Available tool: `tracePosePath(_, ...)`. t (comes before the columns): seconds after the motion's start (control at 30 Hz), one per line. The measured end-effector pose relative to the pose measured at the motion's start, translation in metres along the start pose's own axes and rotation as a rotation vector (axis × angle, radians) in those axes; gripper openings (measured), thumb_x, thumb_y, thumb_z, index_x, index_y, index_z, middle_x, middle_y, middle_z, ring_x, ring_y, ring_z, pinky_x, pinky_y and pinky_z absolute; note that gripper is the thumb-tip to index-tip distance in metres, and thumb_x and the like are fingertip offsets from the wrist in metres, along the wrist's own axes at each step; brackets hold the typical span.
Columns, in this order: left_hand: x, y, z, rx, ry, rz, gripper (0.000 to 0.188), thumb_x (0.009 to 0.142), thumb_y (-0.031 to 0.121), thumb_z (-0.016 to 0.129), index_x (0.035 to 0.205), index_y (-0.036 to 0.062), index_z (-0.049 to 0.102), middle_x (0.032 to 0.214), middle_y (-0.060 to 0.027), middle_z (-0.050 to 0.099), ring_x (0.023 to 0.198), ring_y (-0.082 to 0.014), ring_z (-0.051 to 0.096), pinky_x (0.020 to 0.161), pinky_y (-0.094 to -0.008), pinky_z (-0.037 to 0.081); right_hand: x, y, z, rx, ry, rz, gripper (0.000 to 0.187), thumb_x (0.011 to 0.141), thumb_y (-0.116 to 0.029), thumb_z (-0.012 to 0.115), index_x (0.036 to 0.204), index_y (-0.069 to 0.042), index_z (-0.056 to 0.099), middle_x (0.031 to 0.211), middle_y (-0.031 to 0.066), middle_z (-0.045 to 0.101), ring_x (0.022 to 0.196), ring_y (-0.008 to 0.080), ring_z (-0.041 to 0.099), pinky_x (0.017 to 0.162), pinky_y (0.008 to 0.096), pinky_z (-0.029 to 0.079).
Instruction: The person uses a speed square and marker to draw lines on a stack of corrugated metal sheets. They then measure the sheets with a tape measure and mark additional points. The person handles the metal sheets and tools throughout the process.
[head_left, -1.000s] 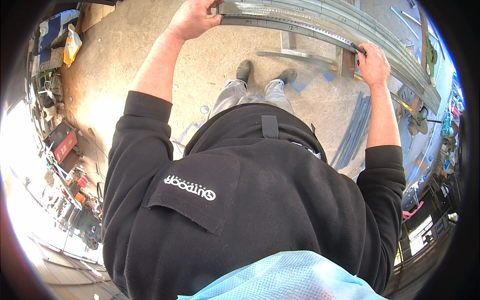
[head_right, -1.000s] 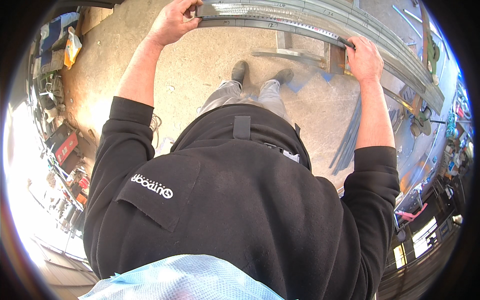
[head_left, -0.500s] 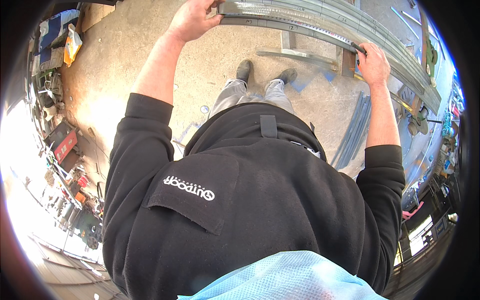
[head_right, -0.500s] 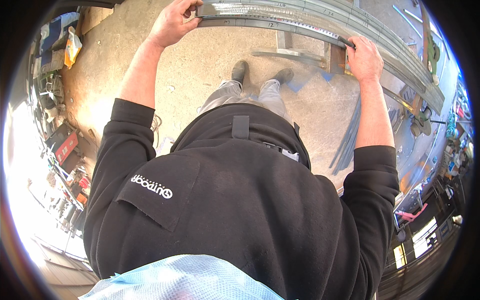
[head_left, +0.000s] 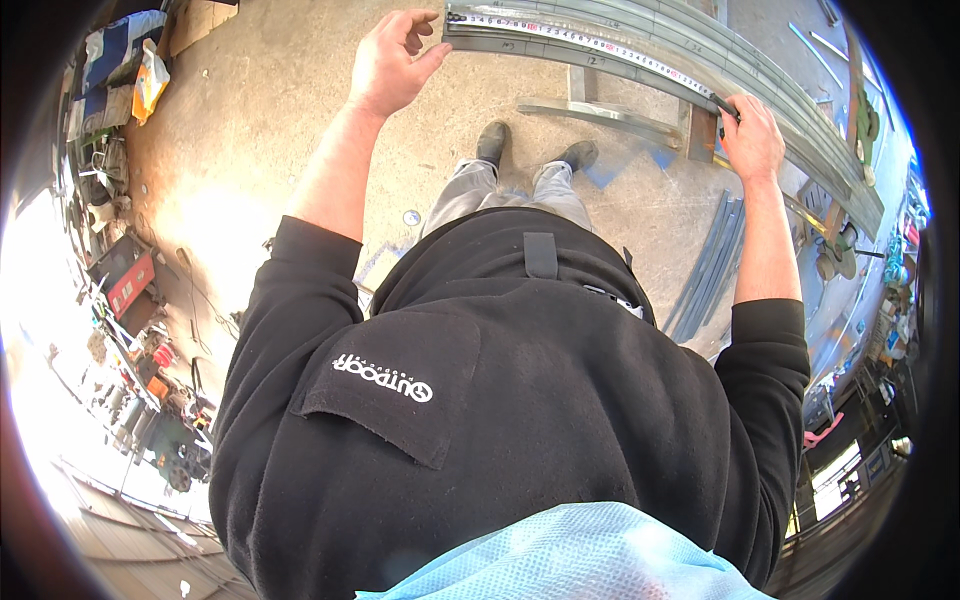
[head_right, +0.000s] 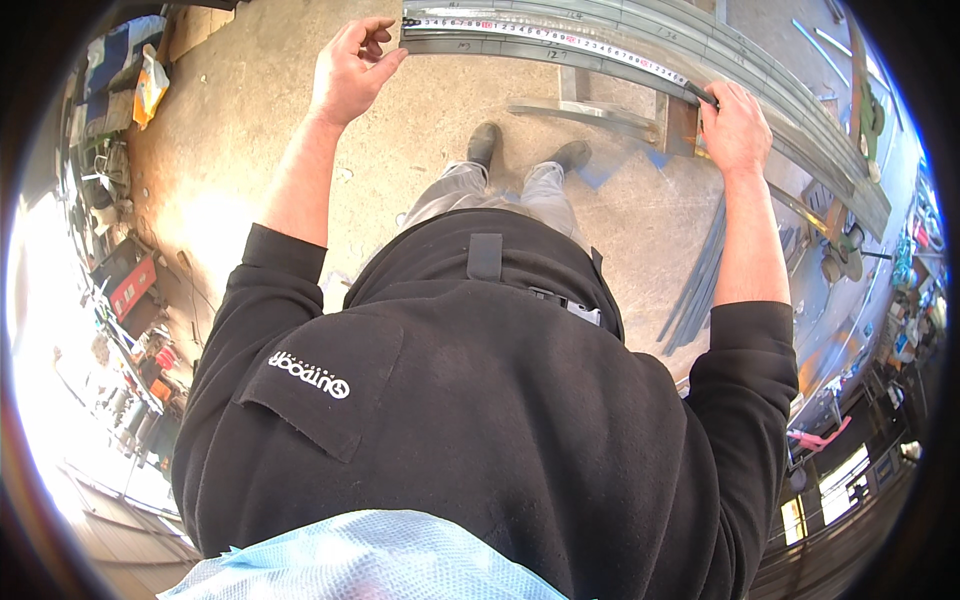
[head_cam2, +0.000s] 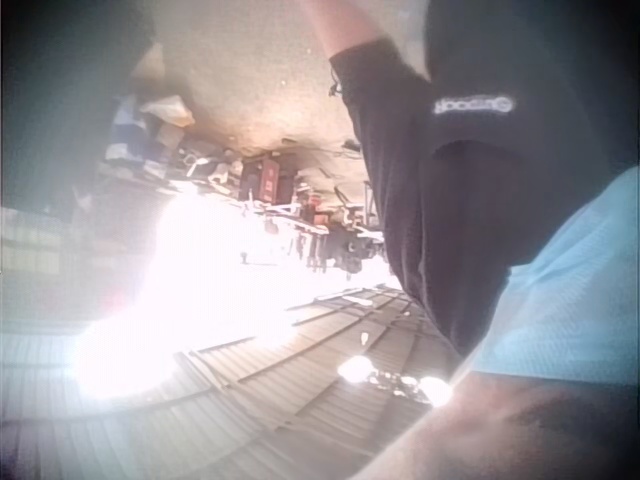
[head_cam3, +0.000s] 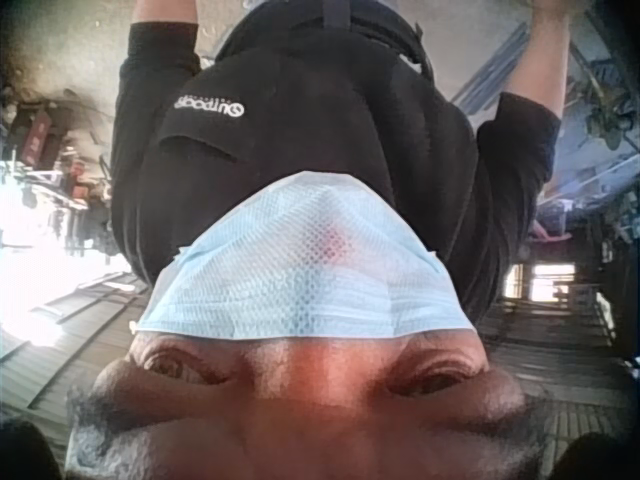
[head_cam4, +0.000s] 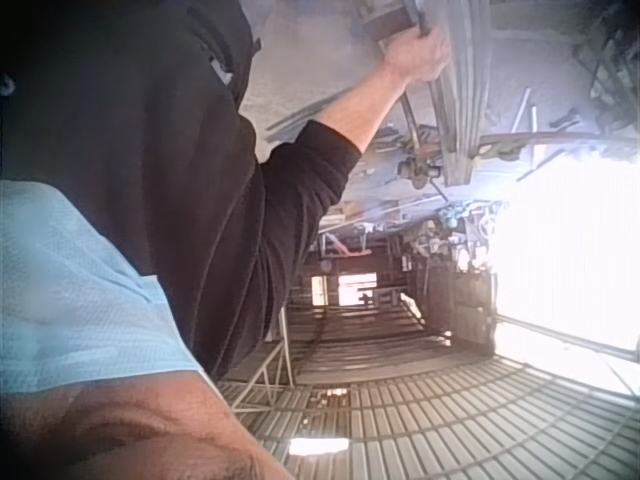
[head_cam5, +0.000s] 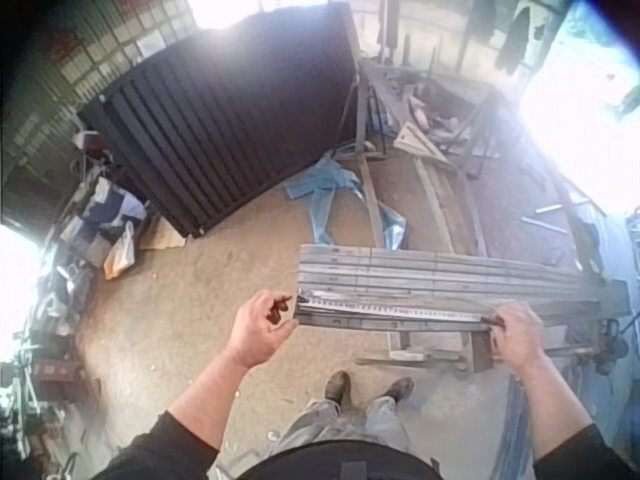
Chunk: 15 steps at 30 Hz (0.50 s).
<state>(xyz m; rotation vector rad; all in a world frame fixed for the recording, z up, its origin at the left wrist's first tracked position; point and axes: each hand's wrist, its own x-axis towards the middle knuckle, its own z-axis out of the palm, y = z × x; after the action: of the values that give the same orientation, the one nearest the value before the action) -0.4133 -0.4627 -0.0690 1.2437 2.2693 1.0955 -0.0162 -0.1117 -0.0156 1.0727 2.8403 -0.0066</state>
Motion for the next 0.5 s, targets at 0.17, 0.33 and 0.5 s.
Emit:
tracePosePath(0.17, 0.003, 0.017, 0.002, -0.151, 0.012, -0.063, 0.038, 0.091, 0.009, 0.080, 0.128, 0.0078, 0.074, 0.104, -0.0079, 0.071, 0.084, -0.0209, 0.068, 0.079, -0.0345, 0.058, 0.000, 0.003, 0.001, 0.017, 0.009, -0.037, 0.013, 0.099, -0.026, 0.074, 0.110, -0.019, 0.072, 0.112, -0.0006, 0.071, 0.115, 0.0271, 0.068, 0.093, 0.0444, 0.056)
tracePosePath(0.33, 0.012, 0.016, -0.001, -0.063, 0.009, 0.102, 0.027, 0.095, 0.003, 0.072, 0.122, 0.0043, 0.076, 0.103, -0.0127, 0.072, 0.085, -0.0259, 0.071, 0.076, -0.0356, 0.058, -0.001, 0.005, -0.004, 0.036, -0.038, -0.051, 0.014, 0.098, -0.023, 0.074, 0.111, -0.019, 0.073, 0.112, 0.0002, 0.070, 0.116, 0.0275, 0.066, 0.094, 0.0446, 0.055)
tracePosePath(0.5, 0.013, 0.016, 0.005, -0.139, 0.094, 0.045, 0.027, 0.097, 0.004, 0.070, 0.123, 0.0036, 0.076, 0.106, -0.0139, 0.074, 0.090, -0.0269, 0.073, 0.079, -0.0356, 0.059, -0.005, 0.007, -0.007, 0.013, -0.043, -0.091, 0.018, 0.095, -0.018, 0.075, 0.113, -0.019, 0.074, 0.113, 0.0006, 0.071, 0.117, 0.0277, 0.066, 0.097, 0.0439, 0.055)
